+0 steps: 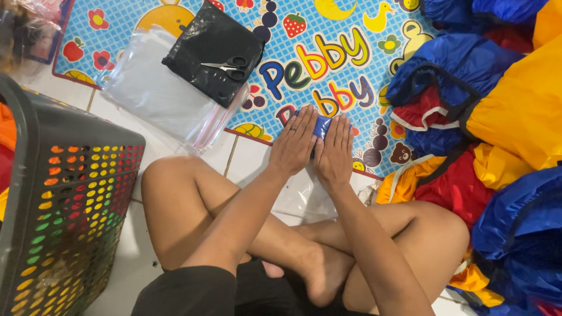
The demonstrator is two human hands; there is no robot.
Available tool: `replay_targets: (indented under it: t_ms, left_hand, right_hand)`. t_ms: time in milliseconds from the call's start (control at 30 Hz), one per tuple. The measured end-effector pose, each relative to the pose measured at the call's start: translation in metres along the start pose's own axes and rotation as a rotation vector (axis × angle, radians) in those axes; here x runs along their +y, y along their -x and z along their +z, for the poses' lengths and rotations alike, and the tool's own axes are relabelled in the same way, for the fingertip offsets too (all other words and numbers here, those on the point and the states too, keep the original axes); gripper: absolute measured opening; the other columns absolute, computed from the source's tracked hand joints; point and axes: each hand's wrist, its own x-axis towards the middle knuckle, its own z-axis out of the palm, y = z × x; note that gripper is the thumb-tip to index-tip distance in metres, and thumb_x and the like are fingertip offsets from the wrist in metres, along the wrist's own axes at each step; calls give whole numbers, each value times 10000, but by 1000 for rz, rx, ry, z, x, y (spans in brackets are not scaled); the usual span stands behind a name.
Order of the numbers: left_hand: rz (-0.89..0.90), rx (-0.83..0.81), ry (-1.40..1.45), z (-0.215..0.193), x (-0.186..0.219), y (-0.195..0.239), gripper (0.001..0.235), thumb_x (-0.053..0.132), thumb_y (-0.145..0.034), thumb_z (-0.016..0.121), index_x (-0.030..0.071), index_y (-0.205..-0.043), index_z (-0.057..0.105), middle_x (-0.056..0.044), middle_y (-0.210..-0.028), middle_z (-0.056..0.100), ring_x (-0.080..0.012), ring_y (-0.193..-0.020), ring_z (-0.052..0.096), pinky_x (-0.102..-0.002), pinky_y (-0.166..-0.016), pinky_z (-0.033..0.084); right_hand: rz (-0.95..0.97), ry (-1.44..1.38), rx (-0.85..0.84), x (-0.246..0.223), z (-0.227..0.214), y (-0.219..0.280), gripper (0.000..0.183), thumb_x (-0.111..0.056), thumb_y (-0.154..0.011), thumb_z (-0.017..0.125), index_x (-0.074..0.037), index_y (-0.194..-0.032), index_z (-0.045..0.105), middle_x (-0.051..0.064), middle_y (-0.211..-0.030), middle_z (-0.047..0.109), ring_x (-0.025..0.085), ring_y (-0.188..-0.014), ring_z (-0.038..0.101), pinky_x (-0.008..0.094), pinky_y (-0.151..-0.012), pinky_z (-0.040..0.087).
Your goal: The person sits on the floor and folds a blue piece of fabric into a compact square. They then place the folded fabric into a clear plastic bag and seal it.
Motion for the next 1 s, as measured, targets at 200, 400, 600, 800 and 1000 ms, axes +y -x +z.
replay_targets:
  t_ms: [200, 400, 600, 800, 1000]
  left_hand:
    - [-29, -12, 80, 9, -1, -1, 577, 334, -1102, 294, 62, -1611, 313, -132, -1668, 318, -257, -1554, 278, -378, -1276, 184]
    - [-92, -128, 287, 9, -7, -4, 585, 375, -1097, 339, 121, -1624, 315, -105, -1678, 312, -248, -1568, 250, -401, -1297, 153]
    - [-468, -126, 1058, -44, -41, -18, 464, 503, -1113, 387, 344, -1531, 512, 53, -1603, 440, -230, -1479, 412, -455, -1216, 338]
    - [428, -334, -60, -46, -78, -12, 501, 26, -827, 728, 266, -1256, 631, 10, -1178, 691, -267, -1107, 680, -401, -919, 550]
    - [771, -466, -101, -57, -88, 25, 359, 152, -922, 735, 228, -1216, 545, 12, -1297, 597, -205, -1308, 551, -400, -1131, 384]
  right_hand:
    - [1, 34, -18, -2, -2, -2, 666, -463, -1087, 162, -108, -1650, 146, 148, -1723, 137, 306, -1594, 100, 421, -1285, 9]
    - [27, -109, -137, 3, -13, -3, 682, -482, -1089, 137, -114, -1661, 104, 140, -1735, 71, 302, -1599, 29, 421, -1285, -50]
    - [121, -886, -116, 26, -65, -6, 669, -495, -1099, 67, -163, -1658, 224, 86, -1724, 141, 304, -1584, 65, 482, -1281, 8]
    - [-214, 28, -260, 58, -105, -7, 268, -181, -998, 610, -265, -1250, 642, -27, -1310, 589, 205, -1147, 676, 364, -902, 581]
    - [-691, 270, -346, 88, -74, 31, 313, -124, -940, 589, -204, -1230, 502, 16, -1272, 514, 236, -1121, 567, 363, -878, 516]
